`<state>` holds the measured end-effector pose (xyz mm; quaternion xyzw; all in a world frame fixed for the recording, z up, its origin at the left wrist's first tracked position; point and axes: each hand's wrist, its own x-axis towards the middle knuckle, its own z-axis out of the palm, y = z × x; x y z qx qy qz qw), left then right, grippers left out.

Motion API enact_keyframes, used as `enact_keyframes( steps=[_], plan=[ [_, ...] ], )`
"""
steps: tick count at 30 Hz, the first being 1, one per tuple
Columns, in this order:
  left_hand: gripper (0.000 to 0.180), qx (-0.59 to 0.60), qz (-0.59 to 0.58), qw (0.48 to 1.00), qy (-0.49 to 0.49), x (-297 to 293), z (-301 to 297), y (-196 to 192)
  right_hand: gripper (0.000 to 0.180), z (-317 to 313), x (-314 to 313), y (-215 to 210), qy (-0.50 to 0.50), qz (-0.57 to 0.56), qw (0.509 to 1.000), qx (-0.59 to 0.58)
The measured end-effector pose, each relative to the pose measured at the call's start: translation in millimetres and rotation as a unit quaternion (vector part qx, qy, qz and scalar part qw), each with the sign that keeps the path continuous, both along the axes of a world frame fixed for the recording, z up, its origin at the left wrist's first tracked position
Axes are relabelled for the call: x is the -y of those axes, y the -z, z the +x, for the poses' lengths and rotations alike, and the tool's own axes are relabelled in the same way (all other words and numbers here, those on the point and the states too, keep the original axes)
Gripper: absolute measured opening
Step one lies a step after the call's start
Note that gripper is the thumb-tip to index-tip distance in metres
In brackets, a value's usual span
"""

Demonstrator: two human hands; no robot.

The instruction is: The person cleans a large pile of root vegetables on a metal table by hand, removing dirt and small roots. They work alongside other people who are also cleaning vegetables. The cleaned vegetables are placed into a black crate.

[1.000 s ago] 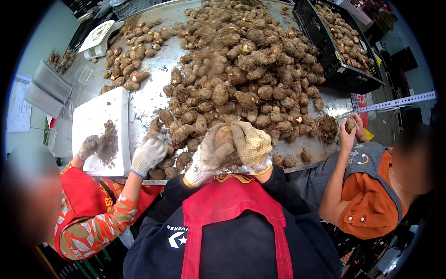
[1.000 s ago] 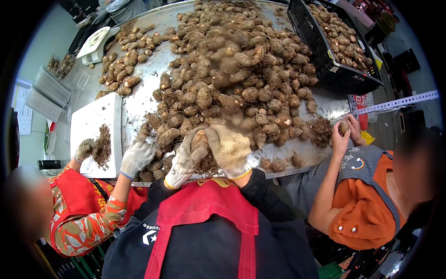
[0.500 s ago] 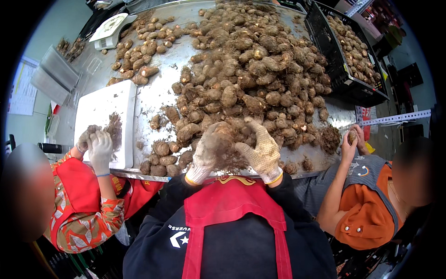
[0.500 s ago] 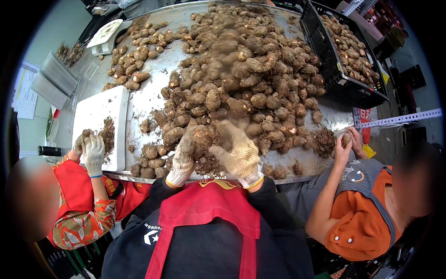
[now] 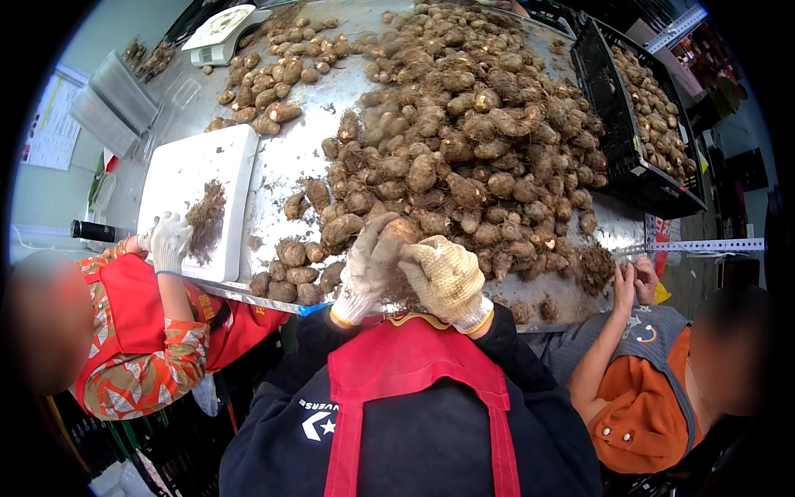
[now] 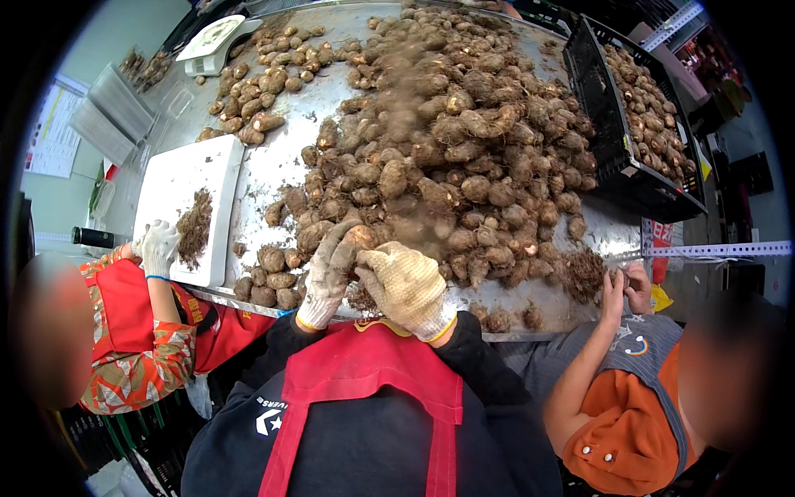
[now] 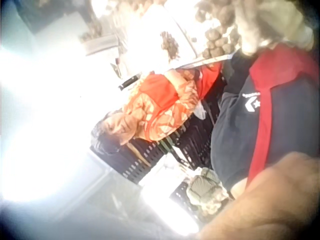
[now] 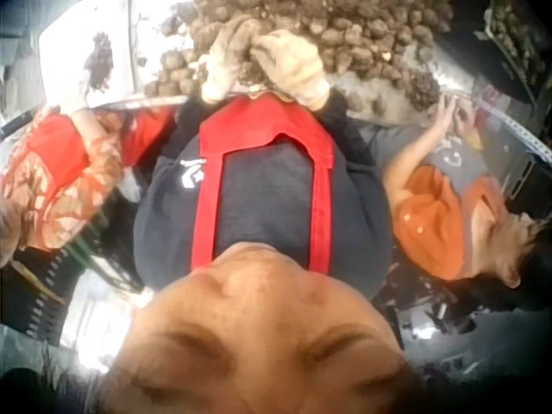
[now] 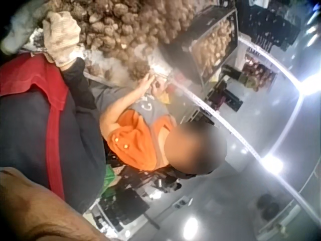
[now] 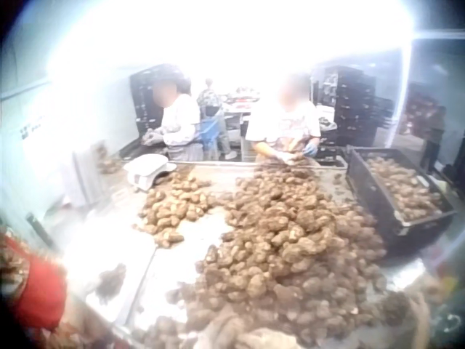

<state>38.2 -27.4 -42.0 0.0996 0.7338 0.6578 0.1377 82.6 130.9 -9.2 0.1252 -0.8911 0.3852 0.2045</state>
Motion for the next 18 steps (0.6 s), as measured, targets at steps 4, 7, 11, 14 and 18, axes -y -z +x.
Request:
enact_keyframes(
  steps=[4, 7, 11, 14, 18],
  plan=[
    [0.049, 0.101, 0.223, 0.970, -0.010, 2, 1, 19, 0.015, 2, -5, 3, -0.055, 0.001, 0.998, 0.022],
    [0.058, 0.150, 0.275, 0.949, -0.034, 9, 2, 31, 0.016, 7, -13, 14, -0.120, 0.066, 0.990, 0.038],
    [0.061, 0.324, 0.440, 0.837, -0.013, 15, -1, 35, 0.017, 7, -28, 15, -0.123, 0.048, 0.990, 0.041],
    [0.062, 0.384, 0.523, 0.758, 0.061, 21, -2, 40, 0.027, 6, -31, 6, -0.041, -0.053, 0.995, 0.071],
    [0.065, 0.350, 0.498, 0.793, 0.035, 20, 3, 46, 0.045, -4, -31, -7, -0.028, -0.111, 0.990, 0.088]
  ],
)
